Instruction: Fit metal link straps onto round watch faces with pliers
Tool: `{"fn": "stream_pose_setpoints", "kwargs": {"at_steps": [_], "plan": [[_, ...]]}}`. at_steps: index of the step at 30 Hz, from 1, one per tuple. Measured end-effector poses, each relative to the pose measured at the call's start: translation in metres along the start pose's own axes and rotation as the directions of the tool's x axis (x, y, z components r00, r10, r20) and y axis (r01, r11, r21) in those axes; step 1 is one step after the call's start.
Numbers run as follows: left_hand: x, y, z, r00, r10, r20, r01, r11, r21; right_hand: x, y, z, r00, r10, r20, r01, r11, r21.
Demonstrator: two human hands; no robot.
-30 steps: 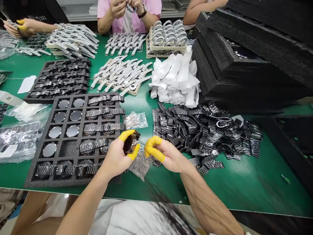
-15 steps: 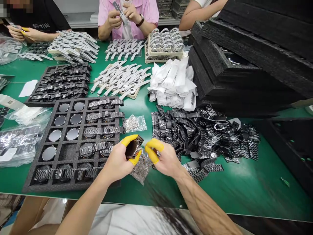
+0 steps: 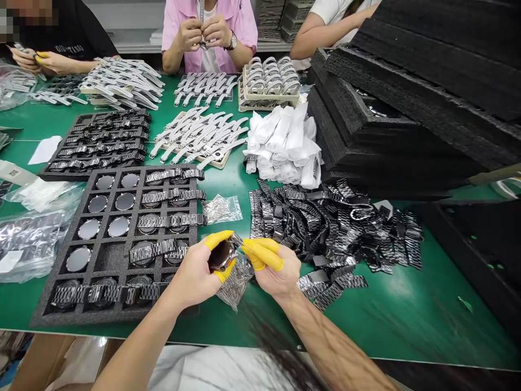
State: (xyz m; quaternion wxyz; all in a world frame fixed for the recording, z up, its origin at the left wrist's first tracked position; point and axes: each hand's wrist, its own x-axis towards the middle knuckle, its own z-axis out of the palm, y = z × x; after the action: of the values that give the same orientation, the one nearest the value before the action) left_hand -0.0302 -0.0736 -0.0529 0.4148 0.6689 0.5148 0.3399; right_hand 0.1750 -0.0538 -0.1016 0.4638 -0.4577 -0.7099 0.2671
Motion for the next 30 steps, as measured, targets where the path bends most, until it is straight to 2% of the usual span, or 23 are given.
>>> {"fn": "stream_pose_setpoints", "kwargs": {"at_steps": [5,8,10,16,20,26,30], "plan": [[0.001,0.002,0.0,1.0,-0.03,0.003,0.03,0.999,-0.038,0.006,-0.003,0.0,0.998,-0.05,-0.034,0.048,0.998,-0.043],[0.002,0.003,-0.001,0.996,-0.079,0.047,0.085,0.987,-0.14,0.012,-0.007,-0.003,0.991,-0.132,-0.023,0.131,0.99,-0.05],[0.002,0.005,-0.003,0.988,-0.12,0.096,0.139,0.964,-0.228,0.016,-0.009,-0.005,0.99,-0.143,0.011,0.143,0.99,0.007],[0.0,0.014,-0.008,0.946,-0.24,0.22,0.304,0.893,-0.331,0.019,-0.009,-0.005,0.989,-0.127,0.07,0.102,0.952,0.288],[0.0,0.017,-0.01,0.941,-0.238,0.241,0.316,0.873,-0.373,0.019,-0.009,-0.002,0.982,-0.111,0.151,0.031,0.89,0.456],[0.002,0.017,-0.011,0.942,-0.235,0.24,0.321,0.84,-0.437,0.018,-0.004,0.0,0.971,0.026,0.237,-0.174,0.758,0.629],[0.001,0.015,-0.01,0.935,-0.248,0.252,0.341,0.823,-0.454,0.019,-0.003,0.0,0.976,0.011,0.219,-0.154,0.747,0.647]]}}
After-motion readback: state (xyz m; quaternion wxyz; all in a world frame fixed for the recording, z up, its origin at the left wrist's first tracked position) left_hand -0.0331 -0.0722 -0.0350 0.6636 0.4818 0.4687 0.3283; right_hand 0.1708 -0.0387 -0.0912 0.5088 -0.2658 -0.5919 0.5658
